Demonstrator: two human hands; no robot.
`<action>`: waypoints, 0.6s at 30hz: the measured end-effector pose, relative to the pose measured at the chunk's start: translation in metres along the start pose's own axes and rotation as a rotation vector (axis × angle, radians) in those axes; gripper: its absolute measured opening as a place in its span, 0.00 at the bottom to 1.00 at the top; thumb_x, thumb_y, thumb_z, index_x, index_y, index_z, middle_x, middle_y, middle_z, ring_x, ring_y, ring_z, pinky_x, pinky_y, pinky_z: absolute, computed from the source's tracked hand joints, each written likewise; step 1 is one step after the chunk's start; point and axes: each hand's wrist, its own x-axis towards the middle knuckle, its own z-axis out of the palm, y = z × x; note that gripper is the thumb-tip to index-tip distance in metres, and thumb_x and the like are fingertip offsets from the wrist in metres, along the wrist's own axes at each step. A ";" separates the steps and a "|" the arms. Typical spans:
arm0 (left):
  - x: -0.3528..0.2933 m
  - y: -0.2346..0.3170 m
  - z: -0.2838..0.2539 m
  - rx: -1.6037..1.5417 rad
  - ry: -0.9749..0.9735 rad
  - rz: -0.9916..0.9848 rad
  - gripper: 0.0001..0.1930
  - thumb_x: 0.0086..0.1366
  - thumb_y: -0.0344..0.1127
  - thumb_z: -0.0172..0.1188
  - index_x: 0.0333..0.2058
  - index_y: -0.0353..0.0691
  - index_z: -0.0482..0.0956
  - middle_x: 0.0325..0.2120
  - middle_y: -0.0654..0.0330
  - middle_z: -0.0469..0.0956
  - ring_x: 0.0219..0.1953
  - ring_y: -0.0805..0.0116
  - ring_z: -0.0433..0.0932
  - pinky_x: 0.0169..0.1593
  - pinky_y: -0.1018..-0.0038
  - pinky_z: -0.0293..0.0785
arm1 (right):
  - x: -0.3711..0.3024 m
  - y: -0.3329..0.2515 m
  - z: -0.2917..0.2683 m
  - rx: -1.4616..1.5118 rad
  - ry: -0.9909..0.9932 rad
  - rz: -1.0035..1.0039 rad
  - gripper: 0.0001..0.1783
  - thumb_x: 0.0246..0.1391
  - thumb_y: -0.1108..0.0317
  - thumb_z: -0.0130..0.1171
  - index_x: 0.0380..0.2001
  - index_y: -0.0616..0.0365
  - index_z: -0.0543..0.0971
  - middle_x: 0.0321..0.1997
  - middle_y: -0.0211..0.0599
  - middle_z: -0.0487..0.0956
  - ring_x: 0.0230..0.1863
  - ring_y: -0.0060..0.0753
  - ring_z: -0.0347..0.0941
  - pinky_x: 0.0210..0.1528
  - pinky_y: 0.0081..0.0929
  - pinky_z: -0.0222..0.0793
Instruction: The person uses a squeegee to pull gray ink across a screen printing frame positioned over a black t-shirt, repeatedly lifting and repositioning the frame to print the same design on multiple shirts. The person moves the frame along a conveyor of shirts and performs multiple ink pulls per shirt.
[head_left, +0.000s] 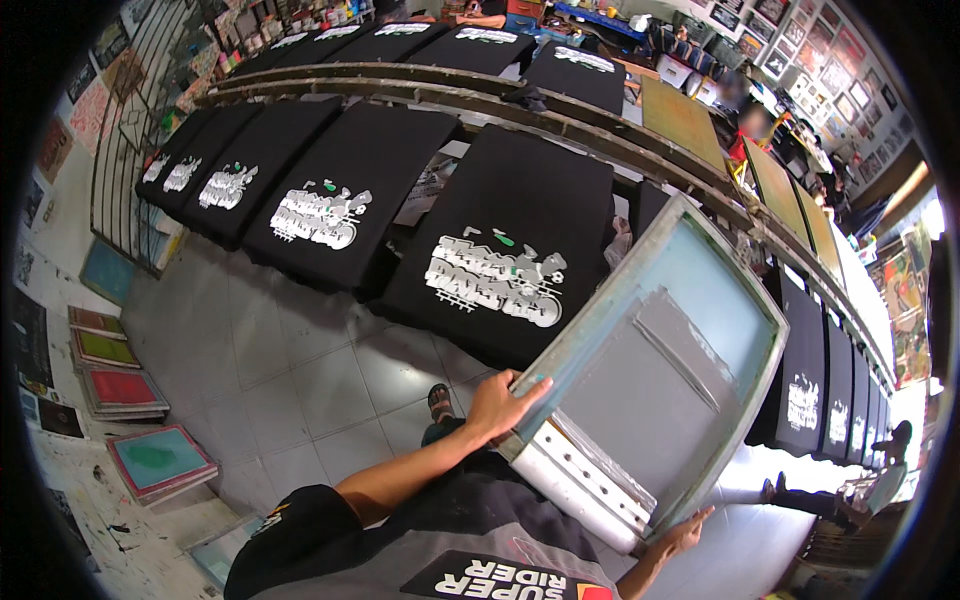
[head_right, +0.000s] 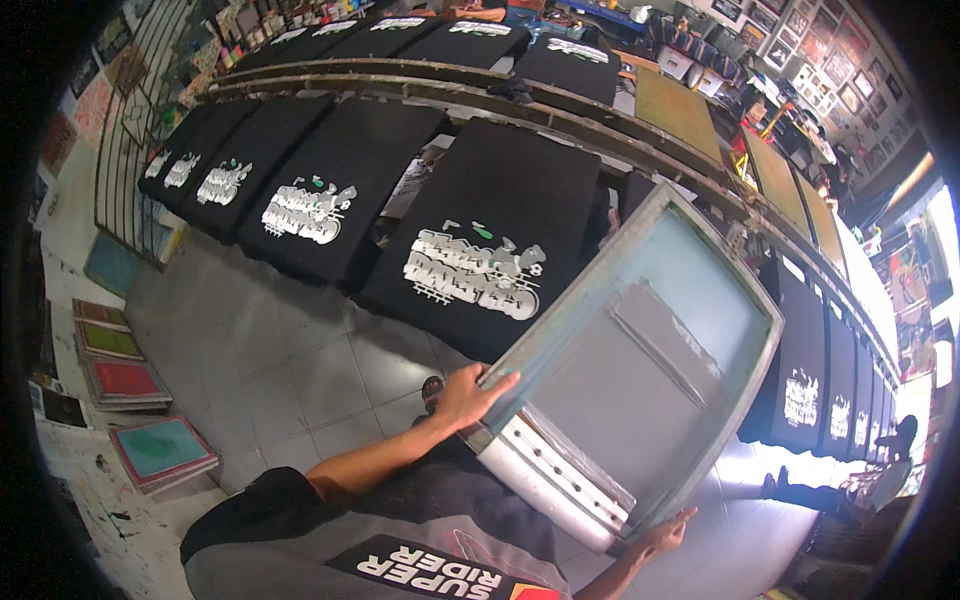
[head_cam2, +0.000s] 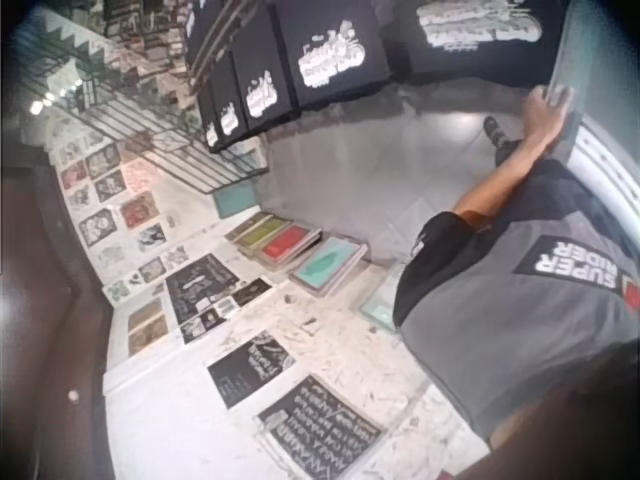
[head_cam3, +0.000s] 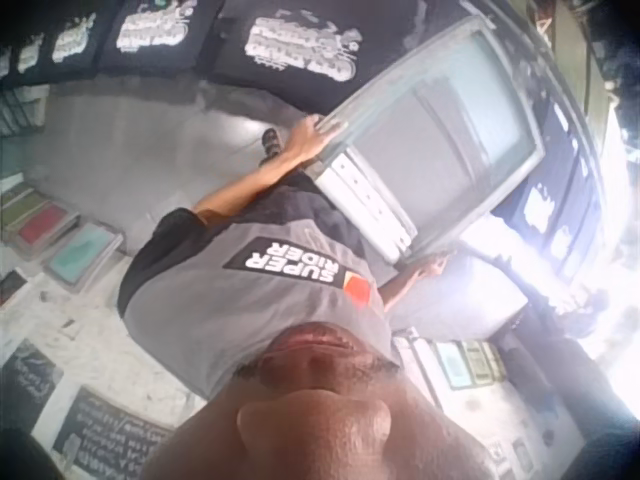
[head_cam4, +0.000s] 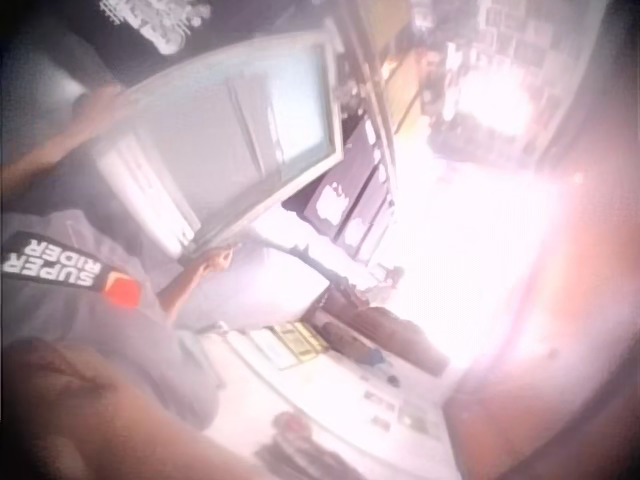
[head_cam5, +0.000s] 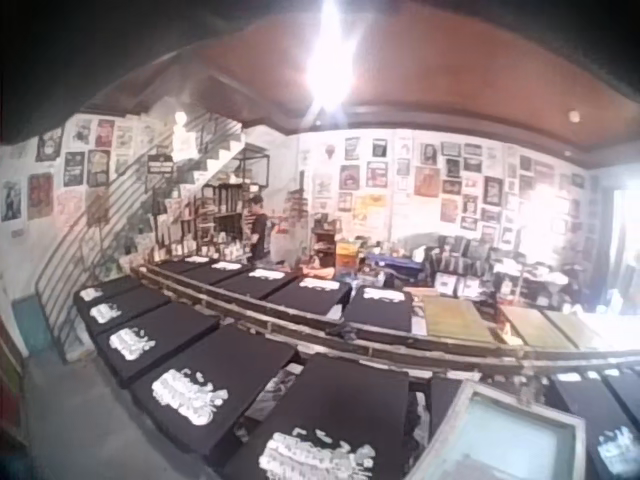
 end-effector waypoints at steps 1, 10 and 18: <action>-0.007 -0.002 0.020 0.011 -0.004 0.054 0.37 0.66 0.68 0.70 0.45 0.30 0.89 0.38 0.46 0.90 0.40 0.58 0.90 0.47 0.63 0.83 | 0.008 0.008 -0.018 -0.001 0.047 -0.003 0.39 0.74 0.34 0.56 0.38 0.68 0.84 0.33 0.33 0.81 0.36 0.31 0.76 0.42 0.35 0.75; -0.064 0.030 0.112 0.106 -0.118 -0.009 0.39 0.64 0.73 0.69 0.35 0.31 0.87 0.27 0.48 0.86 0.33 0.56 0.86 0.43 0.60 0.80 | 0.071 0.069 -0.124 -0.085 -0.019 0.076 0.40 0.72 0.31 0.57 0.35 0.65 0.84 0.30 0.30 0.79 0.34 0.27 0.74 0.40 0.32 0.73; -0.079 0.030 0.143 0.087 -0.060 -0.105 0.40 0.63 0.74 0.69 0.35 0.31 0.87 0.27 0.50 0.86 0.32 0.57 0.86 0.43 0.63 0.80 | 0.125 0.073 -0.116 -0.116 -0.137 0.128 0.47 0.71 0.30 0.58 0.59 0.73 0.84 0.52 0.46 0.86 0.53 0.35 0.78 0.59 0.33 0.71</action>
